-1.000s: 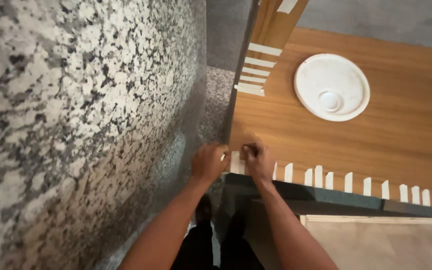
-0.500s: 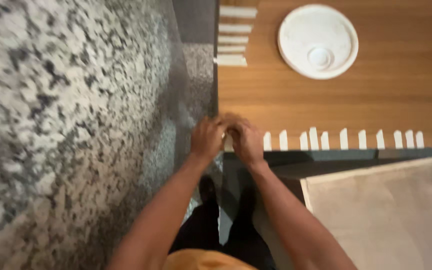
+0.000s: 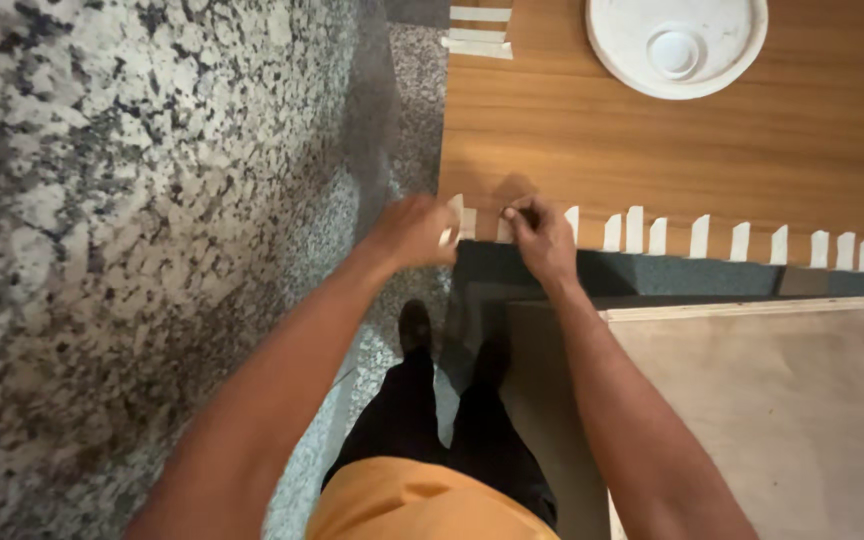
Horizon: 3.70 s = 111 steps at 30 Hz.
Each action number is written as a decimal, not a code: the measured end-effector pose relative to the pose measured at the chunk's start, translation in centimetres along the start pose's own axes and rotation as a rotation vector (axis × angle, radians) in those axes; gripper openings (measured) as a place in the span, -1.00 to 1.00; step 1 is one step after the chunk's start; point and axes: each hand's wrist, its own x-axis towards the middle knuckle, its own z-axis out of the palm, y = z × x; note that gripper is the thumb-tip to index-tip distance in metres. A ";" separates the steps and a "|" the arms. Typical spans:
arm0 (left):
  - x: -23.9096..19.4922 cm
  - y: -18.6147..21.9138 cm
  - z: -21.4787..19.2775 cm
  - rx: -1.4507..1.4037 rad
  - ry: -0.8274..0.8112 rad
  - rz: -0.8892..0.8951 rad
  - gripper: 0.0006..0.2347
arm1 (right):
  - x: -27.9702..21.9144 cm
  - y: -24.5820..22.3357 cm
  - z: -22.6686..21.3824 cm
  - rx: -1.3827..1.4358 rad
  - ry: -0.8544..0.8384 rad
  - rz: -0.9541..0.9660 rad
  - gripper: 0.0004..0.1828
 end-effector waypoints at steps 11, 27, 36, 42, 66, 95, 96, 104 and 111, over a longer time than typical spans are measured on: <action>-5.5 1.0 12.3 0.020 0.052 -0.141 -0.52 | -0.3 -2.2 1.9 -0.087 0.049 -0.239 -0.87; -3.1 0.8 1.4 -0.056 0.354 -0.420 -0.63 | 2.3 -4.4 4.0 -0.279 -0.048 -0.412 -0.90; 2.0 -0.4 3.7 0.380 0.601 0.190 -0.88 | 2.1 0.6 2.0 0.044 -0.018 -0.041 -0.78; -1.4 0.9 2.3 0.233 0.486 0.188 -0.81 | 1.5 0.3 1.7 0.196 -0.084 -0.067 -0.79; -6.0 3.2 1.1 -0.156 0.720 -0.215 -0.81 | -0.3 -4.3 3.2 -0.288 0.014 -0.399 -0.89; -3.1 0.1 10.3 -1.469 0.092 -0.759 -0.72 | -5.2 -4.0 1.3 -0.258 -0.149 -0.622 -0.82; -2.9 0.3 10.3 -1.394 0.077 -0.742 -0.71 | -5.5 -3.9 1.2 -0.225 -0.159 -0.632 -0.82; -2.7 0.8 12.7 -1.569 0.183 -0.555 -0.74 | -5.7 -4.2 1.3 -0.229 -0.113 -0.661 -0.84; -3.1 2.1 15.9 -1.676 0.312 -0.451 -0.74 | -7.5 -3.7 0.8 -0.238 -0.026 -0.501 -0.89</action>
